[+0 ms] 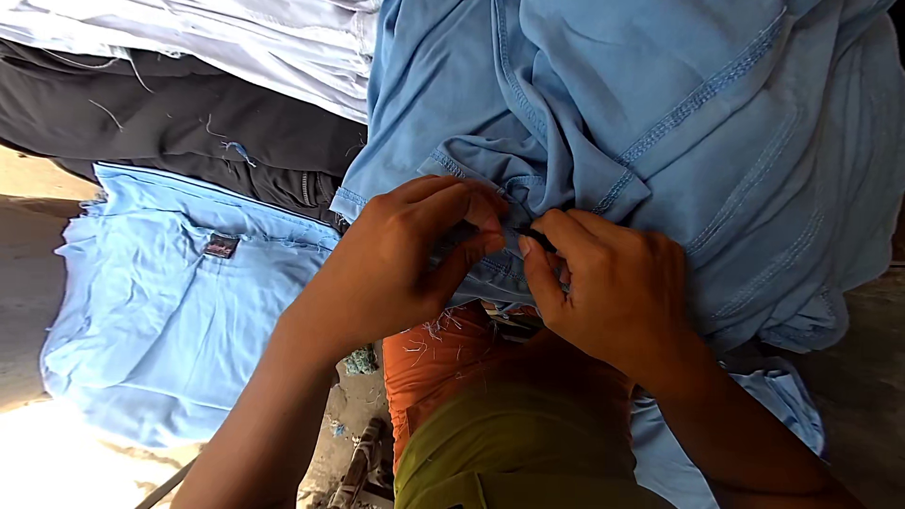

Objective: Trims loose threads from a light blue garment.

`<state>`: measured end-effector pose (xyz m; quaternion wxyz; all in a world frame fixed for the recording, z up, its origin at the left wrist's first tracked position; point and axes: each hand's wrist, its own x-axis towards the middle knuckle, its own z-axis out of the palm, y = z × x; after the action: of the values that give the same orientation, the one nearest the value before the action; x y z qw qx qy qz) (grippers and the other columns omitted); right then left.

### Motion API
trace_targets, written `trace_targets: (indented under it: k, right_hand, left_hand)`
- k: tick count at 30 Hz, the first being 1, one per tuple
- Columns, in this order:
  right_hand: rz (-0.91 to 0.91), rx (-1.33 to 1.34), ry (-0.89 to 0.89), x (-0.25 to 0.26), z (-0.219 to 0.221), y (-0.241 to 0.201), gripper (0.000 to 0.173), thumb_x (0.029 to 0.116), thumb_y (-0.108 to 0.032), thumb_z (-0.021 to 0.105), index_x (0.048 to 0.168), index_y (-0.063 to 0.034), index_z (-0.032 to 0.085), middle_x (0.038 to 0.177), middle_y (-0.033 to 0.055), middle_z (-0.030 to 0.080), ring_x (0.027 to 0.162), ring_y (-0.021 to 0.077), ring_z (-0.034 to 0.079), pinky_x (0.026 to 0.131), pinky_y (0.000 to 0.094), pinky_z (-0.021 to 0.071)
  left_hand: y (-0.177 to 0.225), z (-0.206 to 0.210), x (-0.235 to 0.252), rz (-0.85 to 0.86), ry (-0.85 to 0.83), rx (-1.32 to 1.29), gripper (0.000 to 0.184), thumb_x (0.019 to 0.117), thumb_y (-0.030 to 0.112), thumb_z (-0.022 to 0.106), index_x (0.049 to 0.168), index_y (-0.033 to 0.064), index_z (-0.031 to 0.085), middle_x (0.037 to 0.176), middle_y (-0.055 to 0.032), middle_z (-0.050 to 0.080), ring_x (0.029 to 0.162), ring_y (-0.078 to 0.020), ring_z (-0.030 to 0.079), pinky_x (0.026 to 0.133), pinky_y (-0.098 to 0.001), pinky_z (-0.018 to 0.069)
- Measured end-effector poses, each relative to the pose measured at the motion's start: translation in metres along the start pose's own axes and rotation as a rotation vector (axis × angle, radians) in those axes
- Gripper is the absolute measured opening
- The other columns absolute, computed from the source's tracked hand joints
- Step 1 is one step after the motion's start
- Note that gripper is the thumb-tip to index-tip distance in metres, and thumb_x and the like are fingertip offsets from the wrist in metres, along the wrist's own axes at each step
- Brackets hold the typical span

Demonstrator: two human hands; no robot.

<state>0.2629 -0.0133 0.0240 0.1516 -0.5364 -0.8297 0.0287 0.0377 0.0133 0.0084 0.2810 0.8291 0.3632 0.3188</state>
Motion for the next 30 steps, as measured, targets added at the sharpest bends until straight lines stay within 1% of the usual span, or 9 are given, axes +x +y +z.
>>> trace_targets:
  k: [2,4,5,7,10,17,20,25,30]
  right_hand:
    - [0.000,0.162,-0.014,-0.004,-0.010,0.007,0.031,0.1004,-0.029,0.048,0.095,-0.0077,0.070,0.069,0.0013,0.056,0.053,0.0127,0.050,0.045,0.0300,0.0320]
    - [-0.052,0.414,0.021,-0.009,-0.018,0.008,0.031,0.1031,-0.026,0.047,0.103,-0.0040,0.070,0.076,-0.0016,0.059,0.061,0.0021,0.051,0.051,0.0188,0.0383]
    - [-0.094,0.554,0.055,-0.009,-0.019,0.006,0.032,0.1041,-0.024,0.046,0.105,-0.0006,0.068,0.079,-0.0019,0.059,0.064,-0.0020,0.051,0.053,0.0135,0.0414]
    - [-0.165,0.759,0.100,-0.006,-0.012,-0.004,0.032,0.1052,-0.023,0.045,0.106,0.0032,0.064,0.083,-0.0002,0.060,0.069,-0.0031,0.053,0.059,0.0117,0.0454]
    - [-0.168,0.703,0.111,0.006,0.008,-0.009,0.031,0.1045,-0.019,0.043,0.107,0.0029,0.065,0.089,0.0031,0.062,0.074,0.0015,0.057,0.063,0.0154,0.0480]
    - [-0.003,0.427,0.071,0.006,0.018,0.000,0.029,0.1053,-0.022,0.045,0.107,-0.0035,0.067,0.083,0.0036,0.063,0.068,0.0099,0.057,0.054,0.0258,0.0436]
    - [-0.005,0.369,0.078,0.006,0.017,-0.002,0.029,0.1042,-0.023,0.048,0.107,-0.0031,0.068,0.085,0.0053,0.064,0.069,0.0125,0.059,0.054,0.0277,0.0445]
    - [-0.004,0.124,0.090,0.009,0.022,-0.011,0.029,0.1016,-0.024,0.050,0.103,-0.0020,0.069,0.082,0.0100,0.062,0.060,0.0222,0.059,0.044,0.0349,0.0398]
    - [0.007,-0.018,0.063,0.017,0.025,-0.019,0.030,0.1021,-0.026,0.048,0.095,-0.0042,0.067,0.078,0.0092,0.058,0.055,0.0237,0.057,0.041,0.0347,0.0366]
  left_hand:
    - [0.000,-0.011,-0.015,-0.007,0.036,-0.049,0.031,0.0950,0.039,0.066,0.078,0.0128,0.072,0.106,-0.0024,0.066,0.105,-0.0120,0.057,0.089,-0.0288,0.0456]
    - [0.001,-0.016,-0.024,-0.031,0.127,-0.045,0.038,0.0939,0.036,0.068,0.064,0.0142,0.060,0.092,0.0002,0.058,0.091,-0.0061,0.052,0.076,-0.0219,0.0402]
    - [0.002,-0.015,-0.024,-0.045,0.169,-0.015,0.036,0.0928,0.032,0.070,0.065,0.0125,0.059,0.089,-0.0008,0.058,0.085,-0.0042,0.054,0.071,-0.0185,0.0418]
    - [0.006,-0.007,-0.018,-0.044,0.175,0.100,0.027,0.0931,0.031,0.071,0.083,0.0068,0.067,0.096,-0.0084,0.067,0.091,-0.0109,0.062,0.079,-0.0233,0.0484]
    - [0.002,0.009,-0.003,-0.007,0.148,0.282,0.024,0.0966,0.023,0.066,0.110,0.0044,0.074,0.111,-0.0164,0.070,0.101,-0.0271,0.063,0.087,-0.0352,0.0473]
    - [-0.013,0.008,-0.004,-0.069,0.203,0.236,0.016,0.0993,0.017,0.066,0.103,0.0080,0.079,0.106,-0.0113,0.075,0.102,-0.0199,0.069,0.091,-0.0301,0.0519]
    - [-0.010,0.009,0.000,-0.071,0.156,0.285,0.017,0.1008,0.015,0.061,0.101,0.0059,0.076,0.105,-0.0129,0.073,0.101,-0.0241,0.068,0.088,-0.0343,0.0517]
    - [-0.005,0.004,0.003,-0.101,0.062,0.346,0.021,0.1049,0.015,0.047,0.108,0.0023,0.063,0.098,-0.0143,0.068,0.094,-0.0271,0.067,0.085,-0.0382,0.0511]
    - [-0.003,0.002,0.003,-0.107,0.059,0.369,0.021,0.1059,0.015,0.044,0.109,0.0035,0.061,0.094,-0.0127,0.067,0.089,-0.0259,0.066,0.081,-0.0370,0.0519]
